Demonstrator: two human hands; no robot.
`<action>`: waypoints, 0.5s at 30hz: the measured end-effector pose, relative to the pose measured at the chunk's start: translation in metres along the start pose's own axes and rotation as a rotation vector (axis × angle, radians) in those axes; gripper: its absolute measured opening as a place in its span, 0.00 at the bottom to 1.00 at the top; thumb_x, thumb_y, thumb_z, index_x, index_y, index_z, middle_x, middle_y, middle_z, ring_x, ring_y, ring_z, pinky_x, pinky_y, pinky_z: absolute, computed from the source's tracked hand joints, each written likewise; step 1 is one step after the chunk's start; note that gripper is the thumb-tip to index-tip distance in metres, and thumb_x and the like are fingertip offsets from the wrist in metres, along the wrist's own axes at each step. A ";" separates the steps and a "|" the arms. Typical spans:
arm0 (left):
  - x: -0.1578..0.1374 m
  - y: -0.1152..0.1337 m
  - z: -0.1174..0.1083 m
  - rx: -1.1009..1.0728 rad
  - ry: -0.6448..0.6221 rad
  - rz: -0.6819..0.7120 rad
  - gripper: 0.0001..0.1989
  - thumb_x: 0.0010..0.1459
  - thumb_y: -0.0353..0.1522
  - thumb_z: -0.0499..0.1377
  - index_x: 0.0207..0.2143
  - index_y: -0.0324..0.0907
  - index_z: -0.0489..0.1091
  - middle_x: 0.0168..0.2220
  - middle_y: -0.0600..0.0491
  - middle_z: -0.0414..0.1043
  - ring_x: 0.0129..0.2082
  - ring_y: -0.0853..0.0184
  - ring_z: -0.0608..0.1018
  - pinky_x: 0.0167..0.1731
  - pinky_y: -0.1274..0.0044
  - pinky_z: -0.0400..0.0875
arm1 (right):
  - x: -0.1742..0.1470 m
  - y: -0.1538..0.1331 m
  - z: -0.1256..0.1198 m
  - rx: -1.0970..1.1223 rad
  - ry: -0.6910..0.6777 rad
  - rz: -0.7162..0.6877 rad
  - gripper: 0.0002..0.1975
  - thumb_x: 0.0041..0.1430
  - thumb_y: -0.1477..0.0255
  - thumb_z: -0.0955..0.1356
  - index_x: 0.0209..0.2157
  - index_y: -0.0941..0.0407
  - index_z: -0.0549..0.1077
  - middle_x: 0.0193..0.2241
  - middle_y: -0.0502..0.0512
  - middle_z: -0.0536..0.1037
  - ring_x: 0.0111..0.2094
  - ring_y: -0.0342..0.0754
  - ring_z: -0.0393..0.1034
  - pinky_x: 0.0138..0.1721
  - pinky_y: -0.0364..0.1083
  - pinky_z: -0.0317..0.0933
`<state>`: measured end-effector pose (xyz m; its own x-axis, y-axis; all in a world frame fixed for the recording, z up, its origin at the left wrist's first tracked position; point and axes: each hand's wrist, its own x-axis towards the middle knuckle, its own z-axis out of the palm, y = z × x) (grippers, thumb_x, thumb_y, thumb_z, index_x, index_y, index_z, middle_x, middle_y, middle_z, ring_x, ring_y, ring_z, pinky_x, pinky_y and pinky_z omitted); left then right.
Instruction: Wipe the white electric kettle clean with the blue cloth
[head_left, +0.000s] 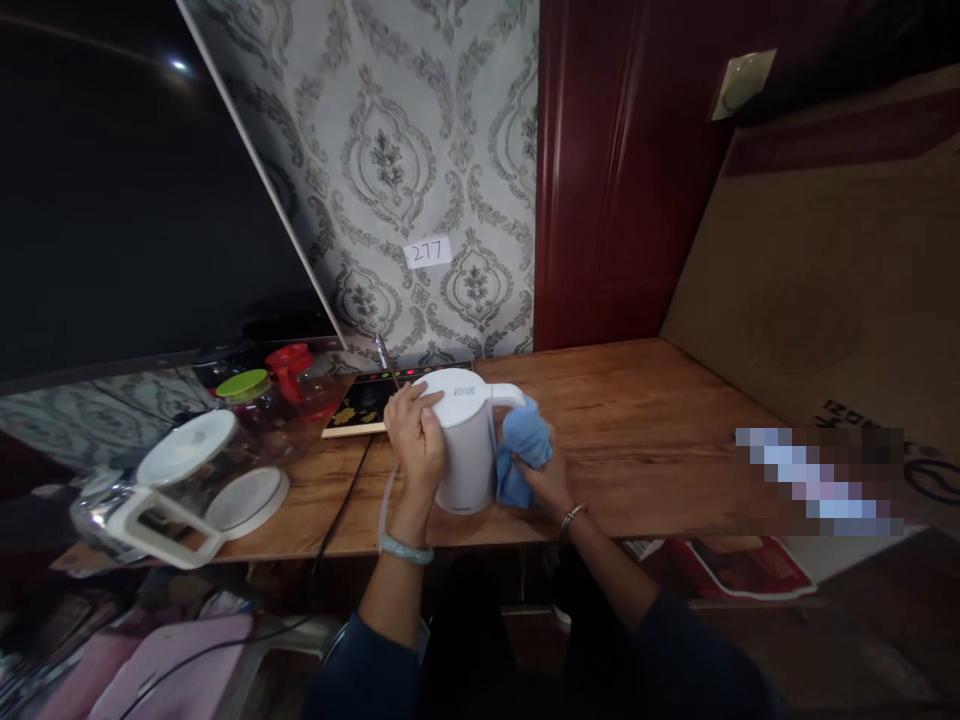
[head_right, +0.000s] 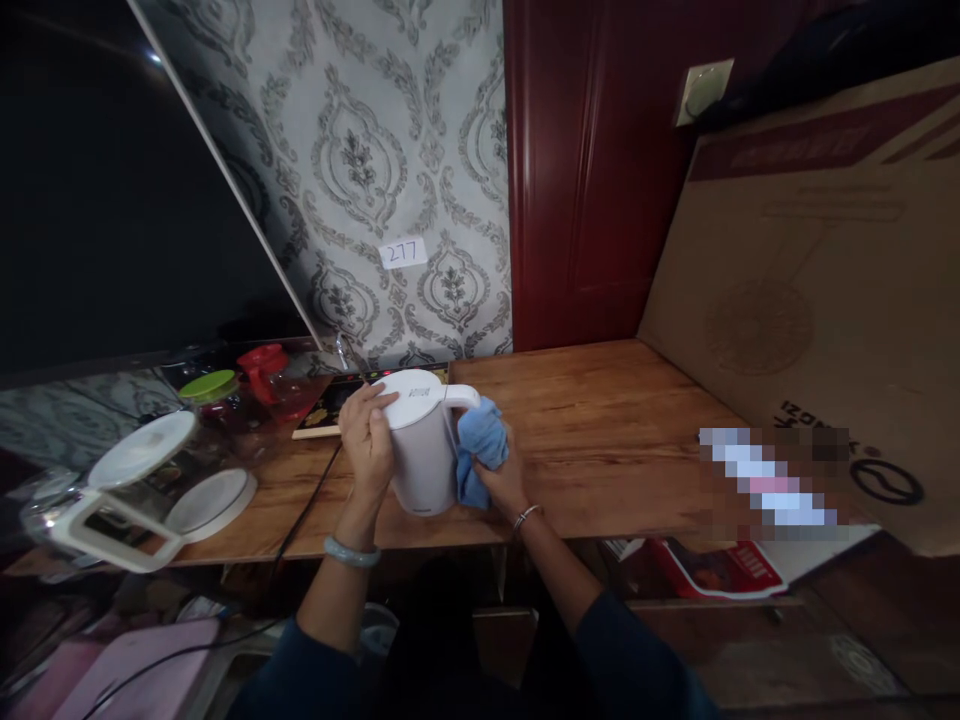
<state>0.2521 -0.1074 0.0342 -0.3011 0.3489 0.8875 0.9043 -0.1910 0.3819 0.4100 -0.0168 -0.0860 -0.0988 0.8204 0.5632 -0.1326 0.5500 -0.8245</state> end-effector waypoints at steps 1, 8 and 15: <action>0.000 0.000 0.000 0.001 -0.001 0.000 0.18 0.64 0.34 0.45 0.38 0.42 0.75 0.45 0.47 0.73 0.54 0.60 0.69 0.56 0.63 0.60 | -0.002 0.001 0.000 0.006 -0.007 0.012 0.28 0.47 0.63 0.71 0.50 0.53 0.63 0.45 0.59 0.75 0.45 0.54 0.72 0.49 0.56 0.67; 0.000 -0.001 -0.001 -0.010 -0.004 0.014 0.17 0.63 0.33 0.45 0.38 0.42 0.75 0.44 0.47 0.74 0.53 0.60 0.70 0.55 0.63 0.60 | -0.009 0.005 -0.008 0.067 -0.051 0.101 0.25 0.48 0.60 0.71 0.47 0.52 0.65 0.41 0.56 0.77 0.41 0.52 0.74 0.46 0.56 0.69; 0.000 -0.001 -0.001 0.000 -0.005 0.014 0.18 0.63 0.33 0.45 0.38 0.42 0.75 0.44 0.47 0.74 0.52 0.60 0.70 0.55 0.63 0.60 | -0.002 0.002 -0.029 0.252 -0.140 0.284 0.22 0.48 0.60 0.72 0.43 0.53 0.70 0.38 0.54 0.79 0.41 0.53 0.74 0.44 0.56 0.70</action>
<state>0.2513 -0.1086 0.0341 -0.2865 0.3505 0.8917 0.9085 -0.1960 0.3690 0.4386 -0.0128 -0.0902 -0.2976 0.8955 0.3309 -0.3164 0.2344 -0.9192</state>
